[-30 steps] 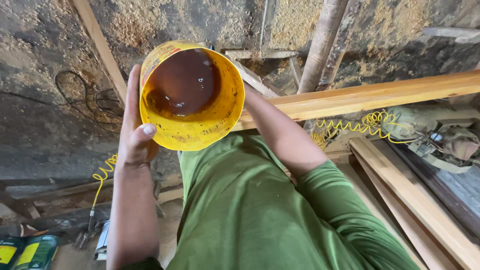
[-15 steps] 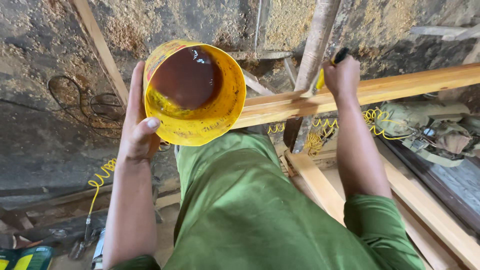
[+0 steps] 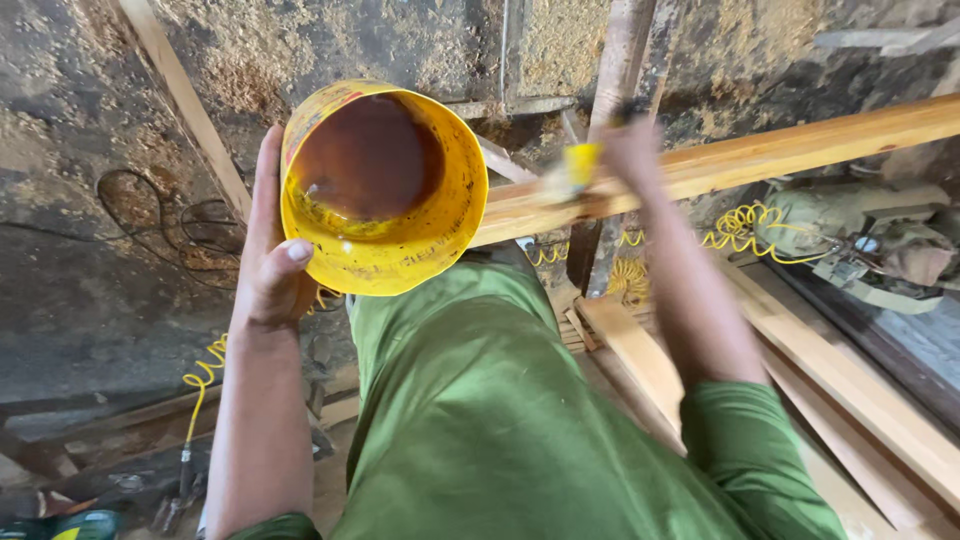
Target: The person applies a dark brown liquid to a long wooden plank using a yellow paintbrush. They hold a yellow container in the left hand and repeatedly dip the brush to coat the plank's surface in a workshop setting.
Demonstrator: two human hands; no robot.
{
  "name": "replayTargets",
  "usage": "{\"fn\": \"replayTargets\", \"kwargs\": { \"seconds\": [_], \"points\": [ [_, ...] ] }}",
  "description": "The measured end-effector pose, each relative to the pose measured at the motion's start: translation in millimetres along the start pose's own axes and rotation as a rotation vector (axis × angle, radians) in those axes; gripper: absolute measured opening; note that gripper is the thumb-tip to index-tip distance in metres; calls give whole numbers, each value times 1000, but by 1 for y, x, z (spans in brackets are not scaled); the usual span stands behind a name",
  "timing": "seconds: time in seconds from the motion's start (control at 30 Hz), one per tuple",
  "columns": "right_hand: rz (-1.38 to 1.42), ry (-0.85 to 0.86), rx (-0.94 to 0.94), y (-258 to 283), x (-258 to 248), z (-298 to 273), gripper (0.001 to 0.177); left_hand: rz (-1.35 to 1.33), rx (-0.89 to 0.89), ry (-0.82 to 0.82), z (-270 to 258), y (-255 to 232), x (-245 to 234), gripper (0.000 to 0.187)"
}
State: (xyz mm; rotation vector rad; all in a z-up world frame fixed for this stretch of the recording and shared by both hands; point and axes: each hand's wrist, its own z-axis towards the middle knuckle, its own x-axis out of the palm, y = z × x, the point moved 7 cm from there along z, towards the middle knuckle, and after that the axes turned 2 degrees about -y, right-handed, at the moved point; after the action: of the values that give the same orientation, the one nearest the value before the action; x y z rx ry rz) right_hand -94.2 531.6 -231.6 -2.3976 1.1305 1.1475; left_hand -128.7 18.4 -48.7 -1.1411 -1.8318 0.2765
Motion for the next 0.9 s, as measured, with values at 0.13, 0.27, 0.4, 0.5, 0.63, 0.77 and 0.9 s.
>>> {"fn": "replayTargets", "kwargs": {
  "seconds": [0.13,0.27,0.4,0.5,0.63,0.77,0.9],
  "points": [
    [-97,-409,-315,-44,-115,6,17,-22,-36,2,1,5,-2,137],
    [375,-302,-342,11,-101,-31,10,-3,-25,8,3,4,-1,136],
    [605,90,-16,92,20,-80,15,3,-12,12,3,0,4,137],
    [562,208,-109,119,56,-93,18,3,-17,25,4,-1,9,137],
    [183,110,97,38,-2,-50,40,-19,-43,34,4,2,10,138],
    [402,-145,89,-61,-123,-11,15,1,-60,32,9,7,11,138],
    [359,-347,-87,-97,-190,-16,17,51,-107,51,15,14,15,138]
  ]
}}
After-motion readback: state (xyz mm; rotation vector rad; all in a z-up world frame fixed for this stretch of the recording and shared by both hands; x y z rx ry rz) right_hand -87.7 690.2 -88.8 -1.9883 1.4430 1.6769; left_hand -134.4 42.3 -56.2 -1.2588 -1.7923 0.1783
